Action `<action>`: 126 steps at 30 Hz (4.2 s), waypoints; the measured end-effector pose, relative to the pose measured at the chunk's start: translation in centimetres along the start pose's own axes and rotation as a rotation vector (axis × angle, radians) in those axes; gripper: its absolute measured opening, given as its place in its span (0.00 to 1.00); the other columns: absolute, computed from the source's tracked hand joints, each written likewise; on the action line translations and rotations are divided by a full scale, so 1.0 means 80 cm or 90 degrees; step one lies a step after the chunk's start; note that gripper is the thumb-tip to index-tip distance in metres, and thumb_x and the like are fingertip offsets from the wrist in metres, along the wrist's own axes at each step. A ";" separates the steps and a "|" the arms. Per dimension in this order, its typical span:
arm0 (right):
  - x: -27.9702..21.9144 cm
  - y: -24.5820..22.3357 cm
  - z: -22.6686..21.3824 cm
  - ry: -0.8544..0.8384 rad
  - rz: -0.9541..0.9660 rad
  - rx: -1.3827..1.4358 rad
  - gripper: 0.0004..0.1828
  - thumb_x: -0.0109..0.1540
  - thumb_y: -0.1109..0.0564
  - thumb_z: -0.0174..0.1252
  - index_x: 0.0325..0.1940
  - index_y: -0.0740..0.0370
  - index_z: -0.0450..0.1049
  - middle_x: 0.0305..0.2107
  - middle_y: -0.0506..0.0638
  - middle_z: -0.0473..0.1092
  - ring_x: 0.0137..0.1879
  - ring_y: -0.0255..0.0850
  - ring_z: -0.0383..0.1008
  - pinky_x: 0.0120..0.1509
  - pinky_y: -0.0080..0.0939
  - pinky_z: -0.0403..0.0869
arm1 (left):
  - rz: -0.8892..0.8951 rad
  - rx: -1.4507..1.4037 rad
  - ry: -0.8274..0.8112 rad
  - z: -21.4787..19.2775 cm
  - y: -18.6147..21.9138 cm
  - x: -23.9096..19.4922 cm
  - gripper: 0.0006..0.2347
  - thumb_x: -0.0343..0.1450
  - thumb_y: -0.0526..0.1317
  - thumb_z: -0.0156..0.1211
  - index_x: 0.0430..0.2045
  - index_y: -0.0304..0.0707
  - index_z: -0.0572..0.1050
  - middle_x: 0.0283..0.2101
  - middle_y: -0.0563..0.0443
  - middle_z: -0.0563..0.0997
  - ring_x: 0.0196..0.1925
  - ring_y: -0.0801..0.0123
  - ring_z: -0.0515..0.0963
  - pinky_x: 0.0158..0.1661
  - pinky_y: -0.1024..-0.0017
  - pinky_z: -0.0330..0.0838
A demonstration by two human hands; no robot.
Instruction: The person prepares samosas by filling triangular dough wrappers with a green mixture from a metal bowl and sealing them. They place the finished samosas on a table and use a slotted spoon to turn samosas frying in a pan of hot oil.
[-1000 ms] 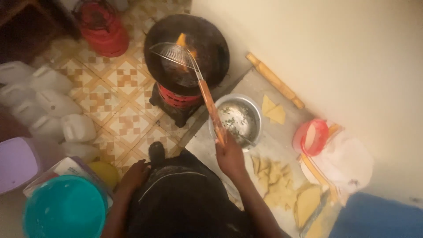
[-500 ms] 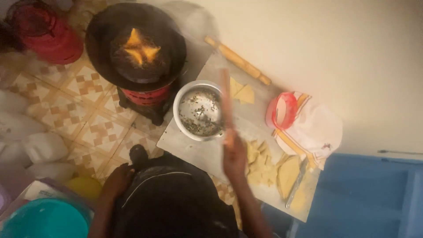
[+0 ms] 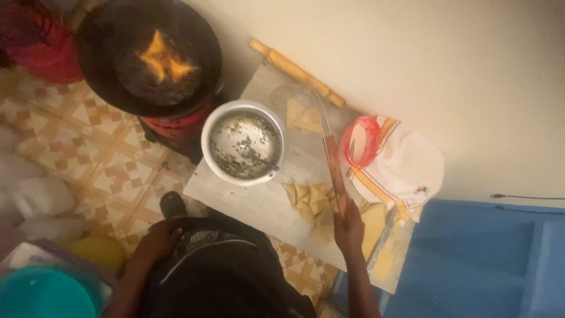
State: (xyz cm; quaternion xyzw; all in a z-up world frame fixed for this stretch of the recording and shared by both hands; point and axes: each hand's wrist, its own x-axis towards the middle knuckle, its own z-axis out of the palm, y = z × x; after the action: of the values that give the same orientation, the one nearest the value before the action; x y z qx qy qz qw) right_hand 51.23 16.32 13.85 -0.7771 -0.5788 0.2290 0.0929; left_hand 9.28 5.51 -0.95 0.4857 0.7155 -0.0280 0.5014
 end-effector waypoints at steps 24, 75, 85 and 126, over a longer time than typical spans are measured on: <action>0.116 -0.084 -0.023 0.056 -0.013 0.028 0.12 0.56 0.58 0.41 0.18 0.63 0.61 0.15 0.52 0.62 0.24 0.42 0.59 0.28 0.43 0.57 | -0.152 -0.135 0.025 0.000 0.034 -0.047 0.16 0.69 0.44 0.41 0.50 0.45 0.67 0.55 0.45 0.69 0.56 0.53 0.70 0.54 0.53 0.62; -0.075 -0.250 0.087 -0.181 0.175 1.039 0.30 0.57 0.68 0.48 0.63 0.56 0.54 0.30 0.53 0.70 0.20 0.34 0.69 0.27 0.28 0.71 | 0.305 -0.991 -0.091 -0.069 0.244 -0.018 0.21 0.70 0.46 0.37 0.50 0.26 0.59 0.47 0.32 0.72 0.50 0.54 0.72 0.46 0.57 0.70; -0.076 -0.256 0.116 -0.197 0.271 1.124 0.24 0.56 0.69 0.52 0.55 0.62 0.61 0.40 0.59 0.69 0.33 0.43 0.74 0.30 0.36 0.76 | 0.261 -1.057 -0.103 -0.091 0.198 0.004 0.15 0.71 0.45 0.43 0.43 0.31 0.66 0.39 0.39 0.77 0.40 0.58 0.77 0.41 0.62 0.73; 0.057 -0.144 0.117 0.271 -0.564 -0.291 0.15 0.53 0.60 0.52 0.44 0.59 0.72 0.24 0.50 0.65 0.27 0.44 0.67 0.29 0.42 0.65 | 0.098 -1.184 0.017 -0.157 0.262 -0.026 0.21 0.68 0.49 0.42 0.44 0.24 0.67 0.48 0.28 0.71 0.52 0.51 0.73 0.54 0.63 0.66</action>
State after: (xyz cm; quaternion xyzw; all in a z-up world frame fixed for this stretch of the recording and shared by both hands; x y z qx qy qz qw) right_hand 38.00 23.06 9.23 -0.4882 -0.8545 -0.1264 0.1248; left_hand 15.84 21.79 16.20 -0.0645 0.4217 0.5954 0.6808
